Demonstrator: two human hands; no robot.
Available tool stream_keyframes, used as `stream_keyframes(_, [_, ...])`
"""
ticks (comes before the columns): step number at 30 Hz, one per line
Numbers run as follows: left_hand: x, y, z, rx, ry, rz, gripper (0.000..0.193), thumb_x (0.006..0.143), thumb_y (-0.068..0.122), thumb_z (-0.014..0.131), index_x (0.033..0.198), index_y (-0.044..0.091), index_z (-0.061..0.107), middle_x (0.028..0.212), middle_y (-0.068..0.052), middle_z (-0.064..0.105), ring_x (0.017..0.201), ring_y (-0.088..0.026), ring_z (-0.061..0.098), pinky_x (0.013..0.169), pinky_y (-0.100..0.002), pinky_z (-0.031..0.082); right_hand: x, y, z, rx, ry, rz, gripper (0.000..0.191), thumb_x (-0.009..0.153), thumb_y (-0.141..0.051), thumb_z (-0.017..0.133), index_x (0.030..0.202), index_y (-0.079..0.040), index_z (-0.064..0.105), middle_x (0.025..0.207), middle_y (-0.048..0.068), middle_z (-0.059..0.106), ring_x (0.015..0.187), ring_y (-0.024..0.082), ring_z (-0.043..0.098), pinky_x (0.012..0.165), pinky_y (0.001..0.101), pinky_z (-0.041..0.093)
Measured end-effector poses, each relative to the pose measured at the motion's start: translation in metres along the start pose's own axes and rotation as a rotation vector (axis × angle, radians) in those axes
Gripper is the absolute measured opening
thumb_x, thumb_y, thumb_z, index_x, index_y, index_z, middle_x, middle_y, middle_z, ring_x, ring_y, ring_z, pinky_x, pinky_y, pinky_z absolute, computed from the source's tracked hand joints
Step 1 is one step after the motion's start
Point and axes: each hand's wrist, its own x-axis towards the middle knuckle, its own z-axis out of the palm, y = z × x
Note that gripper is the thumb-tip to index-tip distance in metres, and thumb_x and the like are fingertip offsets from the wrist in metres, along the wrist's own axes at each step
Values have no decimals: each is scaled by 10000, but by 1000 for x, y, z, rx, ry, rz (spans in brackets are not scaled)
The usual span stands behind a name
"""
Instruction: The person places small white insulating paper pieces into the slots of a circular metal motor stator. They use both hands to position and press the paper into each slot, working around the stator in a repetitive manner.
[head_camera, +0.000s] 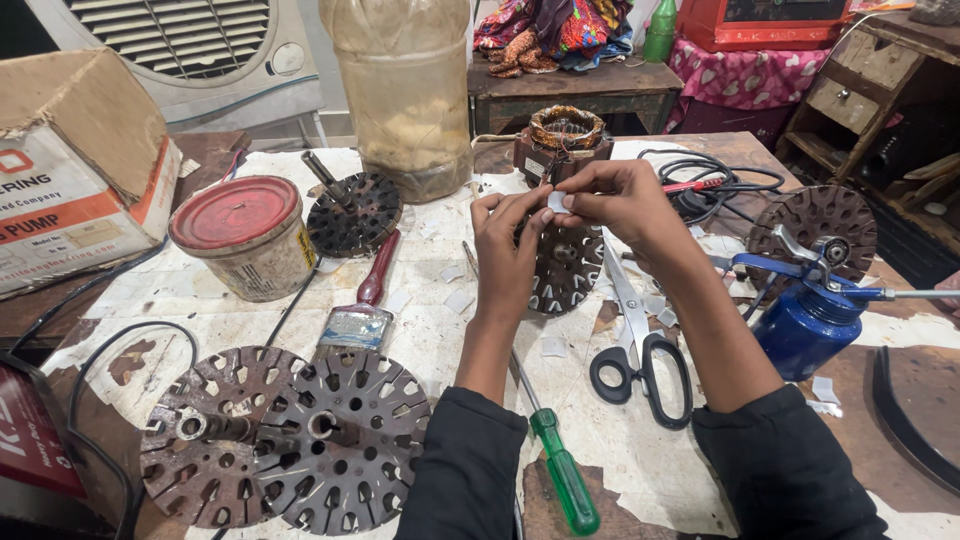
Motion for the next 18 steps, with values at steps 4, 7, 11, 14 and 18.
stream_keyframes(4, [2, -2, 2, -63, -16, -11, 277, 982, 134, 668, 1246, 103, 743, 1103, -25, 748, 1141, -236, 495, 1058, -358, 404, 2, 2, 1, 90, 73, 48, 134, 900, 50, 685, 1027, 87, 706, 917, 135, 741, 791, 182, 758, 732, 267, 631])
stream_keyframes(7, [3, -4, 3, -152, -61, -1, 316, 980, 139, 664, 1288, 103, 725, 1162, -33, 739, 1181, -235, 481, 1089, -360, 381, 1, 3, -1, 169, 115, 96, 125, 882, 56, 681, 999, 96, 697, 905, 145, 741, 778, 197, 773, 725, 270, 643])
stream_keyframes(11, [6, -5, 0, -170, -76, -28, 300, 973, 172, 682, 1259, 103, 740, 1146, -36, 749, 1187, -231, 490, 1087, -361, 391, 2, -1, -1, 158, 109, 142, 119, 887, 44, 675, 990, 94, 710, 889, 151, 748, 763, 192, 770, 715, 265, 645])
stream_keyframes(14, [4, -3, -1, -155, -44, -77, 255, 985, 202, 689, 1207, 98, 760, 1094, -35, 751, 1170, -225, 499, 1064, -359, 414, 0, -3, 2, 123, 66, 157, 122, 894, 39, 684, 1003, 83, 717, 877, 154, 747, 751, 181, 758, 688, 256, 627])
stream_keyframes(18, [5, 0, -3, -209, -8, -86, 248, 973, 221, 696, 1165, 77, 758, 1044, -30, 733, 1132, -213, 516, 1026, -359, 431, -2, -4, 8, 136, 67, 106, 107, 932, 7, 691, 1022, 56, 719, 904, 129, 753, 772, 163, 753, 693, 244, 621])
